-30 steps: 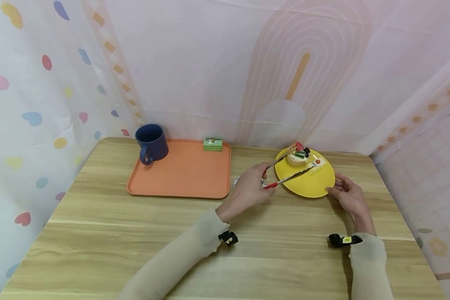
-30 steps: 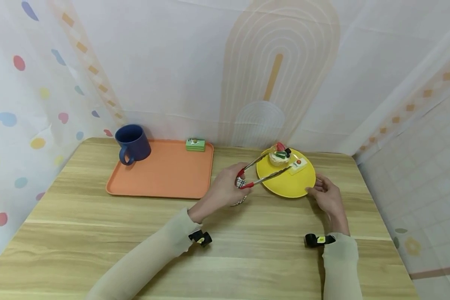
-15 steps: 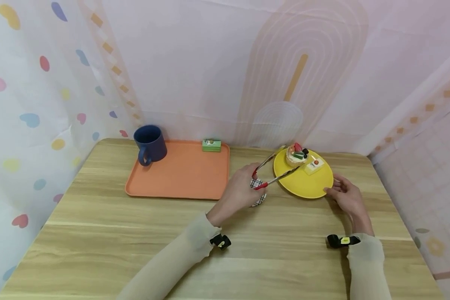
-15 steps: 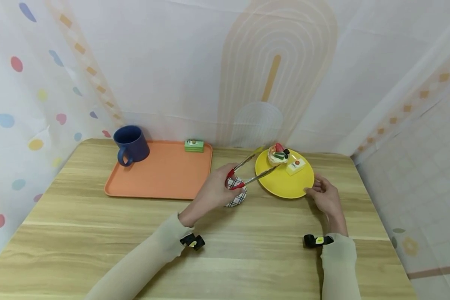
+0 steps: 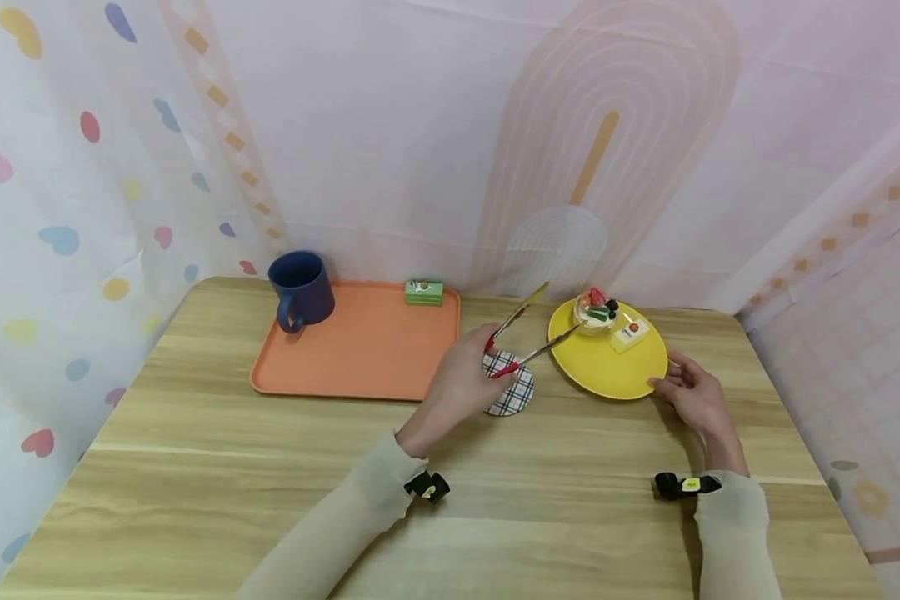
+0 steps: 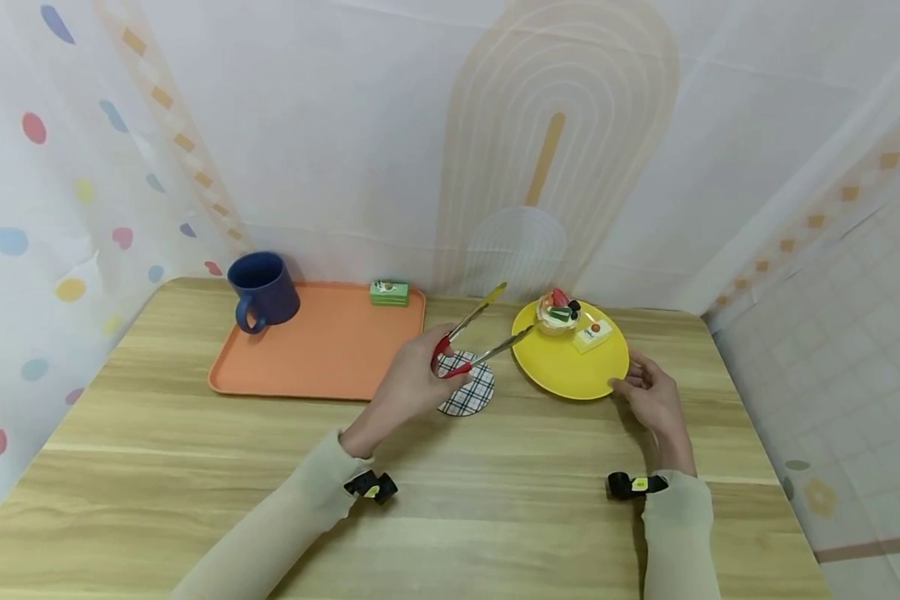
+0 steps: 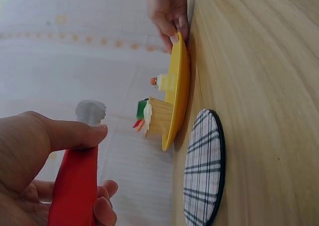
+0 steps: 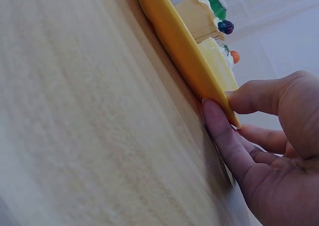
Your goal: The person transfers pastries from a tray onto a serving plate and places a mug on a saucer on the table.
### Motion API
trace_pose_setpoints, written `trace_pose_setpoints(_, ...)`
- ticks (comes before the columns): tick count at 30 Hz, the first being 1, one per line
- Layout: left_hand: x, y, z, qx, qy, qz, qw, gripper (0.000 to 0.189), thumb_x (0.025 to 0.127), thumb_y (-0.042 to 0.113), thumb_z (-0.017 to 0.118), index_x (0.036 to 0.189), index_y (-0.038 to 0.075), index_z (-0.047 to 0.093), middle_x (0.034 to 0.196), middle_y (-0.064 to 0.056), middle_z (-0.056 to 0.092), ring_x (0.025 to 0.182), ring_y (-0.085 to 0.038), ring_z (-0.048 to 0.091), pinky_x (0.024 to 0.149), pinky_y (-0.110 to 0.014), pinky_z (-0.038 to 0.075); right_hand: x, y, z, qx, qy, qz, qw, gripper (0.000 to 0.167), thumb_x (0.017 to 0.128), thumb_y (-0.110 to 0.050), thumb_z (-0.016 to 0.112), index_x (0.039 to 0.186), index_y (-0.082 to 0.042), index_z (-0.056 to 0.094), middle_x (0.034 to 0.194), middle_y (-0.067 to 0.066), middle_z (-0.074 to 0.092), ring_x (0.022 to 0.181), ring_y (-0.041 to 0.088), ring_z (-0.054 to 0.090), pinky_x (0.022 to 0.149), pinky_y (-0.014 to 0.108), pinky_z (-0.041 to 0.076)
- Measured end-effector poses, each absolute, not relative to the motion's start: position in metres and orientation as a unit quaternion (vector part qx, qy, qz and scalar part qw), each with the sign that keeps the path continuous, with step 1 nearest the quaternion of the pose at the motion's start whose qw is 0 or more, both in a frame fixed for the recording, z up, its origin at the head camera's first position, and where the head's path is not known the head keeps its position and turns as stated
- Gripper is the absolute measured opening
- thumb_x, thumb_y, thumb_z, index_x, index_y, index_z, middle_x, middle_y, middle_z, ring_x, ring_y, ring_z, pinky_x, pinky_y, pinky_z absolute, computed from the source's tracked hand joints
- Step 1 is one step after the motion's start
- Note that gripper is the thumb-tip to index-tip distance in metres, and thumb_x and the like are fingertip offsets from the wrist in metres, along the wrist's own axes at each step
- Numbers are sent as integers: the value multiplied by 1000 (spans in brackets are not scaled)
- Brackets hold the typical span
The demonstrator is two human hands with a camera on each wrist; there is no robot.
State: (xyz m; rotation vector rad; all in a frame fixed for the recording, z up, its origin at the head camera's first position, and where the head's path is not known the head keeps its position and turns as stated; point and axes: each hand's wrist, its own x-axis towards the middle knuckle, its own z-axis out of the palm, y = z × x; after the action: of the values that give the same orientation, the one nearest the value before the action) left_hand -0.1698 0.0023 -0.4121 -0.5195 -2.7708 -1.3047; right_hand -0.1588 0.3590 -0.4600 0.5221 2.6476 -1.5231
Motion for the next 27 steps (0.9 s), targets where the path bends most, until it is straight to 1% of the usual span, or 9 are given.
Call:
trace_pose_setpoints(3,-169,-2,-414,-163,-891,-424,20,70,83,17,85,144,6,52,109,-16,67,100,-33,66,83,-44,53,-158,360,-461,167,856,-489,24,72,99,-17,67,160,-7,32,143,20,52,90,-9,54,76,12,53)
trace_pose_setpoints(6,-168,-6,-416,-160,-890,-426,27,71,82,17,86,143,5,53,108,-16,66,97,-33,65,79,-41,52,-156,360,-461,166,856,-489,28,73,99,-18,67,161,-7,31,144,21,52,90,-10,55,77,12,53)
trace_pose_setpoints(9,-167,-10,-417,-158,-891,-424,37,71,81,17,86,143,5,54,106,-15,66,89,-29,62,72,-36,49,-155,359,-462,165,857,-488,30,74,99,-19,67,161,-7,30,145,21,52,90,-10,55,77,12,52)
trace_pose_setpoints(13,-167,-16,-419,-155,-891,-426,42,71,81,17,86,143,6,54,107,-14,67,71,-19,55,62,-31,44,-154,359,-463,162,857,-488,28,73,99,-18,67,161,-6,30,144,23,52,88,-11,55,77,12,52)
trace_pose_setpoints(17,-169,-20,-418,-155,-890,-426,54,66,81,17,86,139,6,57,106,-14,66,63,-14,49,59,-30,42,-155,360,-462,162,857,-489,21,72,98,-16,66,160,-5,31,142,22,53,87,-11,55,76,12,53)
trace_pose_setpoints(21,-170,-25,-417,-152,-893,-418,68,59,80,18,87,131,4,60,103,-14,66,66,-15,49,60,-29,42,-158,360,-461,162,854,-494,16,72,98,-15,67,160,-6,32,139,20,54,87,-11,55,76,12,53)
trace_pose_setpoints(27,-172,-34,-415,-131,-895,-420,70,51,79,19,88,120,6,60,100,-13,65,72,-20,50,60,-31,39,-158,360,-461,156,853,-498,14,72,98,-15,68,160,-4,32,140,21,53,87,-12,55,75,12,53)
